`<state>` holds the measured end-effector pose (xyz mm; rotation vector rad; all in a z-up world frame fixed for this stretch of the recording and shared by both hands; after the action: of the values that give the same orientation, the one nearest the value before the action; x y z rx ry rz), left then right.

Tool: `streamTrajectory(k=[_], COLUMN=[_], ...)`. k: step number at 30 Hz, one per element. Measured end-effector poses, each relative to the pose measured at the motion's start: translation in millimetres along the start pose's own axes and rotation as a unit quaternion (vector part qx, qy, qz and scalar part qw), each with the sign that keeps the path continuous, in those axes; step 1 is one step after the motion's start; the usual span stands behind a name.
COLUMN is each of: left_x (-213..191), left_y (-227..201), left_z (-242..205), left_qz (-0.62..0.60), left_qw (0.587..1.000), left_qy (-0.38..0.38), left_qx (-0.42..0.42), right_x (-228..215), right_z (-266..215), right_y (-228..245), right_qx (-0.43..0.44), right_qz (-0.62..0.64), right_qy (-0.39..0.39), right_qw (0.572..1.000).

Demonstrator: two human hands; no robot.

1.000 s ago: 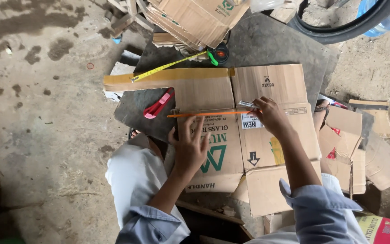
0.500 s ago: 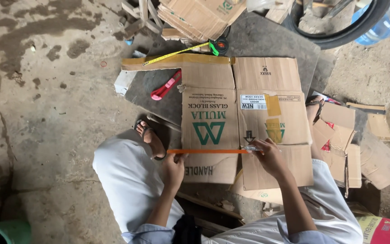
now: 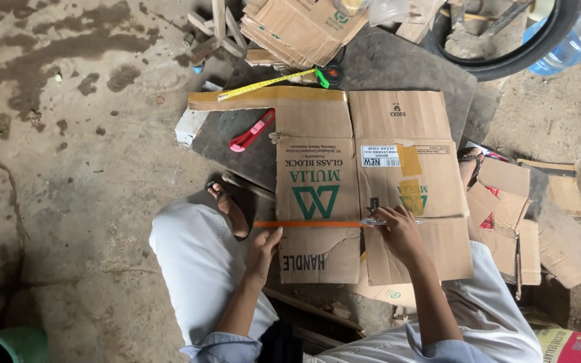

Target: The person marks a line on a cardboard box using a ruler and a pen, then uses a red utility knife to cut along the marked line. The person continues to cut the cardboard into smaller pieces, separating the flaps and trimming the edges.

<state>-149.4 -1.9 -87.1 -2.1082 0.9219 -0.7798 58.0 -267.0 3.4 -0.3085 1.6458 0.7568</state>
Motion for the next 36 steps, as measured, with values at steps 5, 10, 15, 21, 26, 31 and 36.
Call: streamTrajectory(k=[5, 10, 15, 21, 26, 31, 36], left_x=[-10, 10, 7, 14, 19, 20, 27], left_y=[62, 41, 54, 34, 28, 37, 21], left_z=[35, 13, 19, 10, 5, 6, -6], left_qz=[0.018, 0.025, 0.065, 0.057, 0.069, 0.094, 0.058], left_qw=[1.000, 0.998, 0.995, 0.995, 0.994, 0.991, 0.993], left_qy=[0.022, 0.044, 0.019, -0.010, -0.026, -0.063, -0.077], left_qx=[0.014, 0.034, 0.076, 0.086, 0.085, 0.065, 0.074], right_x=[1, -12, -3, 4, -5, -3, -11], right_z=[-8, -10, -15, -25, -20, -19, -18], right_y=[-3, 10, 0, -10, 7, 10, 15], right_qx=[0.020, 0.034, 0.025, 0.033, 0.060, 0.097, 0.135], right_qz=[0.012, 0.074, 0.016, 0.028, 0.001, 0.003, 0.055], right_qy=[0.012, 0.026, 0.024, 0.014, -0.010, -0.003, -0.022], right_qw=[1.000, 0.996, 0.999, 0.999, 0.998, 0.995, 0.989])
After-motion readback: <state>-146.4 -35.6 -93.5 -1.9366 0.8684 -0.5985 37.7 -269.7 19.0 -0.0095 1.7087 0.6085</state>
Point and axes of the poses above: each hand's wrist, its own z-axis towards the middle knuckle, its own x-axis out of the palm, y = z × x, the point moved 3 cm from there along z, towards the middle knuckle, and after that the axes turned 2 degrees about x, right-handed, at the moved point
